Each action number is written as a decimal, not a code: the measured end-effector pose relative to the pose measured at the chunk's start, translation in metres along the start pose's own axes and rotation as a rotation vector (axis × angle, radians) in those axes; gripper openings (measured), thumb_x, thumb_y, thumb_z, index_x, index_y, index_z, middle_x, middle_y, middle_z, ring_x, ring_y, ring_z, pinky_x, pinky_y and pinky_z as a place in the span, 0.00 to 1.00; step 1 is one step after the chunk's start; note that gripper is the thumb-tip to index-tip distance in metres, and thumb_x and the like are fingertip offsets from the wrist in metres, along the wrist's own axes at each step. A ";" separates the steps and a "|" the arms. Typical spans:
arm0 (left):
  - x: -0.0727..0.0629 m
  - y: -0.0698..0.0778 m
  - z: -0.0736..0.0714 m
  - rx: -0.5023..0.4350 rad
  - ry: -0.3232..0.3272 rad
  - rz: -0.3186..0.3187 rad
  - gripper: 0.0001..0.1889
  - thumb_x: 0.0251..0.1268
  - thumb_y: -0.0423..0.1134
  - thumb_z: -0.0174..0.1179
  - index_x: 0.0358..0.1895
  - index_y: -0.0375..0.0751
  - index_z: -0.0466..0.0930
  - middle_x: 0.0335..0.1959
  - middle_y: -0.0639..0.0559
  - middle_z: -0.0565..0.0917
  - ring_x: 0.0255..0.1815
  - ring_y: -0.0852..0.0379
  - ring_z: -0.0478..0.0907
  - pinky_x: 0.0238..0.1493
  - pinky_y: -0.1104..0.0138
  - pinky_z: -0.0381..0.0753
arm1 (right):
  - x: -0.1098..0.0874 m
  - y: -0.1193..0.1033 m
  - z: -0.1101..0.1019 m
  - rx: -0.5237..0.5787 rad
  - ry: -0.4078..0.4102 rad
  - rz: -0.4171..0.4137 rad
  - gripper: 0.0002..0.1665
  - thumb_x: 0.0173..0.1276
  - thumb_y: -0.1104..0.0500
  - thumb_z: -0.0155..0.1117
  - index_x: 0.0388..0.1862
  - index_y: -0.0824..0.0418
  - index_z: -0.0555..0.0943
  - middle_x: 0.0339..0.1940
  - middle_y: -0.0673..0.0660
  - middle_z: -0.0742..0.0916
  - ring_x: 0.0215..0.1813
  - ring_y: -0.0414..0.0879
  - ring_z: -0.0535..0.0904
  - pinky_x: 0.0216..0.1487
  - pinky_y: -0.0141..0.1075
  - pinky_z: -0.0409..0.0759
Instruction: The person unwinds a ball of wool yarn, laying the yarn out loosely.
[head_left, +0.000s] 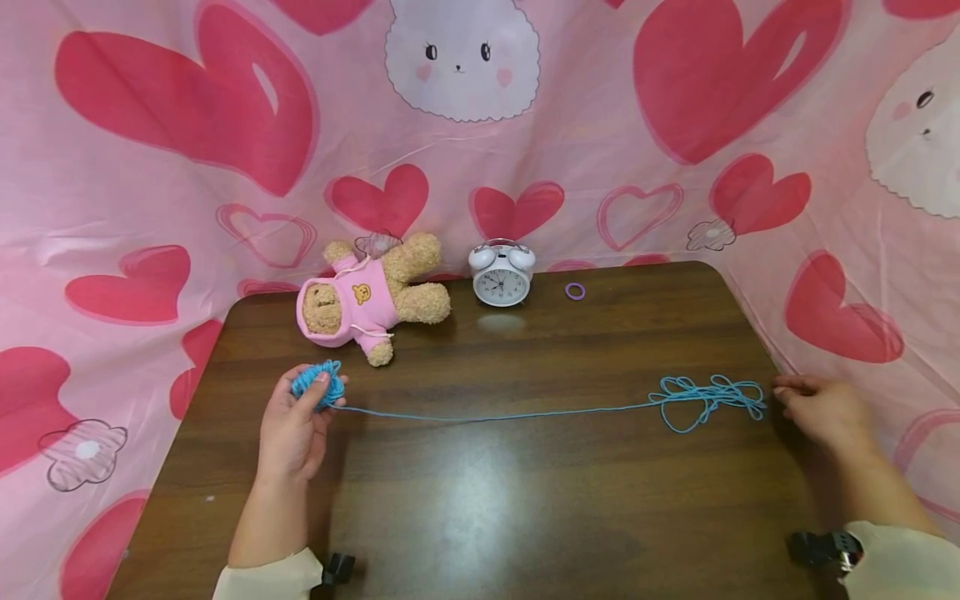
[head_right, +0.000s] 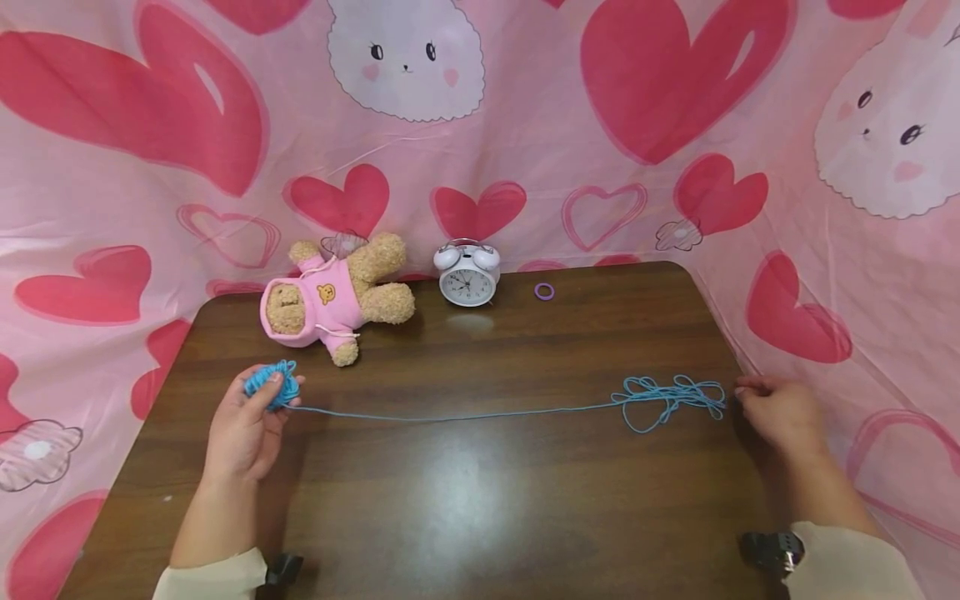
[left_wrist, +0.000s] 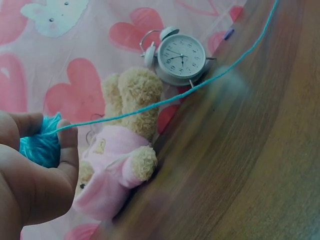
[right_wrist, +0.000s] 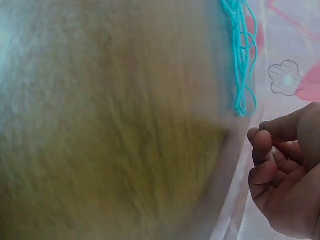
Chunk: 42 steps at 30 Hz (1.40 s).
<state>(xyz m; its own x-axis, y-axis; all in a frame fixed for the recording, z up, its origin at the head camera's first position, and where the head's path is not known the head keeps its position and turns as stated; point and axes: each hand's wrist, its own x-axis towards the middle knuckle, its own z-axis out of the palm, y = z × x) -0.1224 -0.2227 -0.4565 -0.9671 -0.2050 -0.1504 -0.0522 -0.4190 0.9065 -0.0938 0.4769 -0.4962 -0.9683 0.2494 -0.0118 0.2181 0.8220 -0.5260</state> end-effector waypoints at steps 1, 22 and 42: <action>0.000 0.000 0.001 -0.005 -0.004 0.002 0.17 0.76 0.35 0.62 0.57 0.40 0.65 0.49 0.48 0.83 0.48 0.55 0.88 0.40 0.70 0.86 | 0.000 0.000 -0.001 -0.003 0.007 -0.005 0.20 0.77 0.58 0.58 0.50 0.76 0.83 0.27 0.61 0.90 0.23 0.30 0.74 0.26 0.30 0.71; 0.005 -0.003 0.010 0.076 -0.117 0.003 0.23 0.76 0.33 0.61 0.67 0.40 0.64 0.48 0.51 0.86 0.47 0.57 0.86 0.49 0.67 0.86 | -0.001 -0.072 0.025 0.035 0.077 -0.076 0.24 0.76 0.49 0.65 0.55 0.68 0.86 0.46 0.70 0.90 0.46 0.62 0.82 0.33 0.34 0.72; 0.006 -0.004 0.020 0.057 -0.173 0.037 0.35 0.76 0.29 0.59 0.82 0.42 0.58 0.61 0.43 0.78 0.52 0.53 0.86 0.52 0.68 0.86 | -0.001 -0.151 0.081 0.147 -0.057 -0.211 0.20 0.76 0.49 0.65 0.53 0.62 0.88 0.41 0.58 0.91 0.40 0.50 0.82 0.38 0.40 0.78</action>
<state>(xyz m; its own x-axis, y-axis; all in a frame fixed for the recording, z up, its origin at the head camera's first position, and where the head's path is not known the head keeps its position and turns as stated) -0.1334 -0.2044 -0.4535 -0.9968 -0.0621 -0.0510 -0.0250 -0.3625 0.9316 -0.1361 0.3109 -0.4852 -0.9967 0.0474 0.0655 -0.0055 0.7686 -0.6397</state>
